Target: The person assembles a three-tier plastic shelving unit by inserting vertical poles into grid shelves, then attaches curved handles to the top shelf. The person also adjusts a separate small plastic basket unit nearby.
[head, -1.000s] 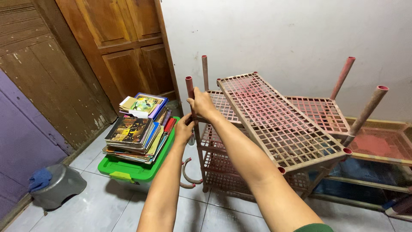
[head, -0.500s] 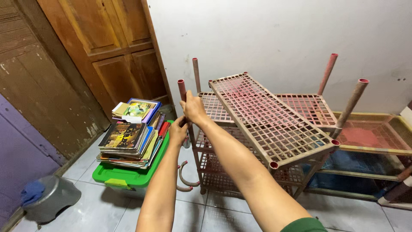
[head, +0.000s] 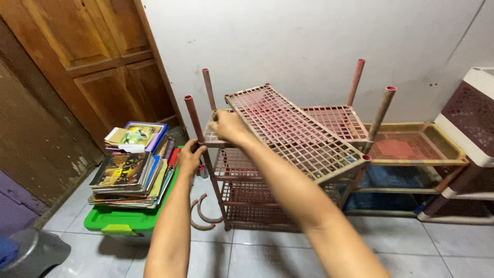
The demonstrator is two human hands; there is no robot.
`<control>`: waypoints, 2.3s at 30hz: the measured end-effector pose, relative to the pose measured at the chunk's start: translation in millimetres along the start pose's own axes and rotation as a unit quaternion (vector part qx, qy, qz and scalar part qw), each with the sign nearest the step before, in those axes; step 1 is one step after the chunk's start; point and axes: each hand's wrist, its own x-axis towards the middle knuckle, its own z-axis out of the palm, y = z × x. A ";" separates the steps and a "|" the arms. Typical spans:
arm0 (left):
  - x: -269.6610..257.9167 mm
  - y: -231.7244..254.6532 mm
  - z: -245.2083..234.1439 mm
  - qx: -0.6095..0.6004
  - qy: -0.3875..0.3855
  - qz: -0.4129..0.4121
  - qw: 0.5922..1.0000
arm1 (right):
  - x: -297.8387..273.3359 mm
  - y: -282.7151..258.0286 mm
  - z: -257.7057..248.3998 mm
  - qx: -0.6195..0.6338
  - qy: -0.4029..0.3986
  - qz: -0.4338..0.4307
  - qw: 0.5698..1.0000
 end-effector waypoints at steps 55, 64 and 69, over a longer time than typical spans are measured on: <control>-120.6 236.7 262.1 -0.541 -0.162 -0.146 0.812 | -314.6 77.5 -297.9 0.530 0.351 0.089 0.766; -52.0 245.6 127.9 -0.336 0.026 -0.119 0.934 | -266.6 109.6 -394.8 0.500 0.385 0.128 0.765; -16.6 222.7 30.7 -0.152 0.253 0.000 0.955 | -222.3 144.7 -428.3 0.537 0.365 0.127 0.750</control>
